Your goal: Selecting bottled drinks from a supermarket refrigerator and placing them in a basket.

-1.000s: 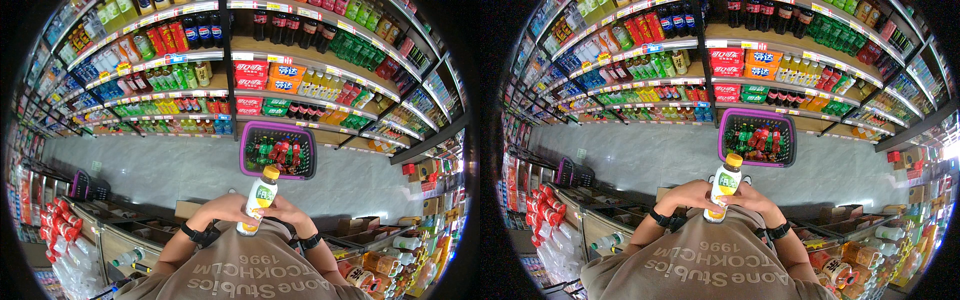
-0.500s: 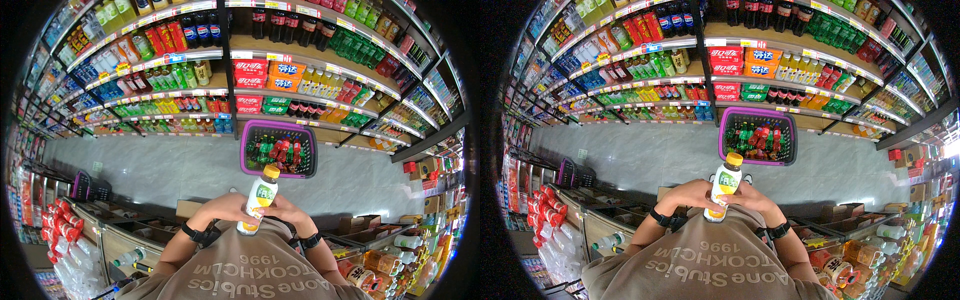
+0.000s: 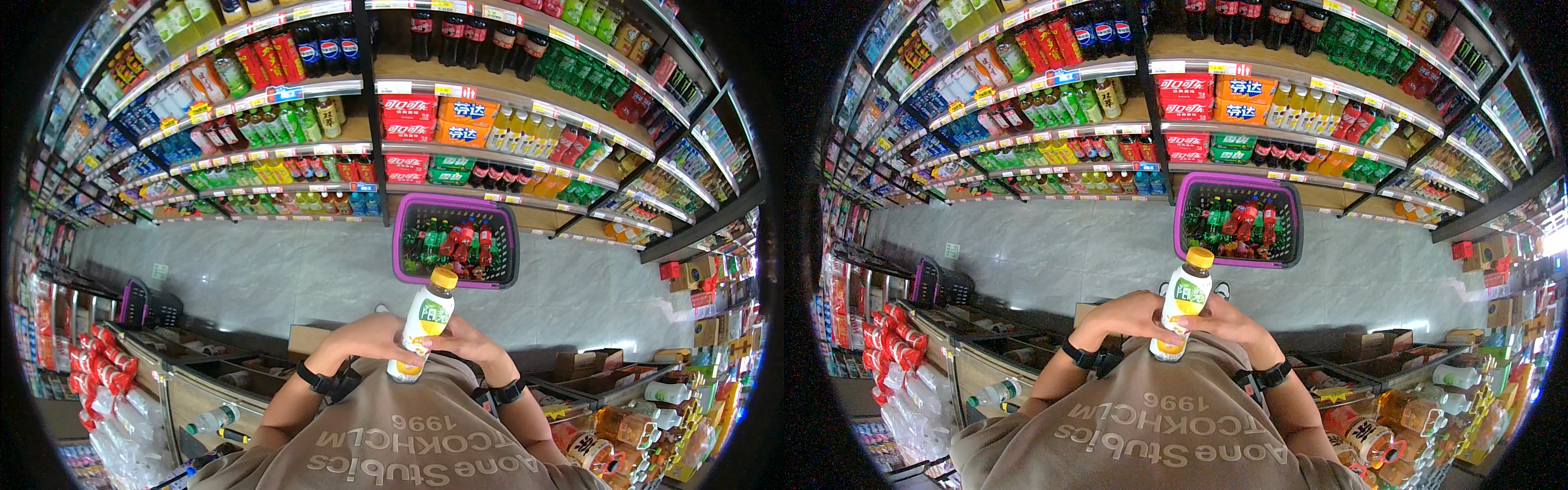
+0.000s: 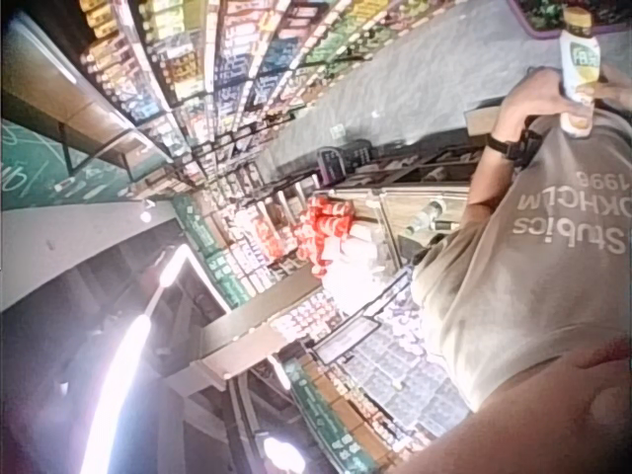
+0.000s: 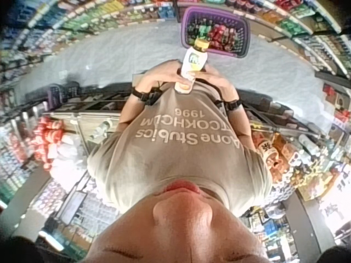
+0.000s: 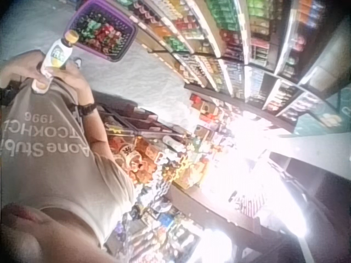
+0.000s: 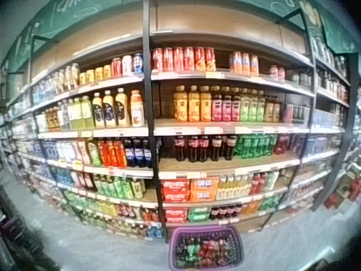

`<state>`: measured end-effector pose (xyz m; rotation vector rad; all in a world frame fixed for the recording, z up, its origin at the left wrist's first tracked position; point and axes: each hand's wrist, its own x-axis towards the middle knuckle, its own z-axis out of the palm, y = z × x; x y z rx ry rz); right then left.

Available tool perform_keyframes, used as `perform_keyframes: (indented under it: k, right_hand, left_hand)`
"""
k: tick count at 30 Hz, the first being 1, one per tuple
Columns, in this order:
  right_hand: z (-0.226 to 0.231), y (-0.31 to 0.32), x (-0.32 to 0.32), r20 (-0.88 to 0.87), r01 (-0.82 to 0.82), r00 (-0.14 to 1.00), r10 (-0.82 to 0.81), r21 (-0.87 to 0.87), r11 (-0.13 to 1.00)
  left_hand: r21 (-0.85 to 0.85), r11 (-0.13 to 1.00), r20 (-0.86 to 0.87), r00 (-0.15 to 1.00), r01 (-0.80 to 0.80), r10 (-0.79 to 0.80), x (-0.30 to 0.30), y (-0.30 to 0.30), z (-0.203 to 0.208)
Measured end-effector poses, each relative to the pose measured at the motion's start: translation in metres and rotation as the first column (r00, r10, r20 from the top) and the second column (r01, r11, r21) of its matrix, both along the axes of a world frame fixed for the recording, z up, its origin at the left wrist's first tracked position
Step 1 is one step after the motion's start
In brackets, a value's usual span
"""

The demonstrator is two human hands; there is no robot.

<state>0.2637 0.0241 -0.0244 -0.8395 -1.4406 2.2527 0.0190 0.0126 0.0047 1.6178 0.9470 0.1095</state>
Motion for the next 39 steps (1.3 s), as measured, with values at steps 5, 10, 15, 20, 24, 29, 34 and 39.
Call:
perform_keyframes:
  k: [5,10,15,20,24,29,34,39]
  right_hand:
    - [-0.0031,0.0002,0.0010,-0.001,-0.003,1.000,0.003,0.002,1.000]
    - [-0.0015,0.0005,0.0004,-0.003,0.000,1.000,0.000,0.006,1.000]
    - [0.0028,-0.0009,-0.0018,-0.010,0.041,0.999,-0.041,-0.009,0.999]
    - [0.0001,0.0003,0.0001,0.010,-0.005,1.000,0.005,0.012,1.000]
    - [0.0022,-0.0007,-0.0002,0.029,-0.014,0.999,0.014,0.008,1.000]
    - [0.0026,-0.0035,-0.0016,0.031,-0.007,0.999,0.007,0.014,1.000]
    - [-0.0010,-0.0021,-0.0011,0.019,-0.004,1.000,0.004,-0.005,1.000]
    - [-0.0008,-0.0008,0.0001,0.015,-0.005,1.000,0.006,-0.008,1.000]
  left_hand:
    - [0.008,1.000,0.042,0.999,-0.020,0.020,0.0013,-0.0005,0.0045]
    - [0.015,1.000,0.040,0.999,-0.018,0.017,0.0007,-0.0003,0.0011]
    - [0.014,1.000,0.014,1.000,-0.004,0.004,0.0003,0.0004,0.0005]
    - [-0.001,1.000,0.023,0.999,-0.025,0.025,0.0003,-0.0003,0.0025]
    - [-0.008,1.000,0.025,0.999,-0.027,0.027,-0.0010,-0.0021,-0.0014]
    - [0.013,1.000,0.005,1.000,-0.017,0.017,-0.0019,-0.0039,0.0012]
    - [0.032,0.999,0.021,1.000,-0.019,0.018,-0.0020,-0.0029,0.0004]
    - [0.034,0.999,0.012,1.000,-0.011,0.011,-0.0010,-0.0007,-0.0005]
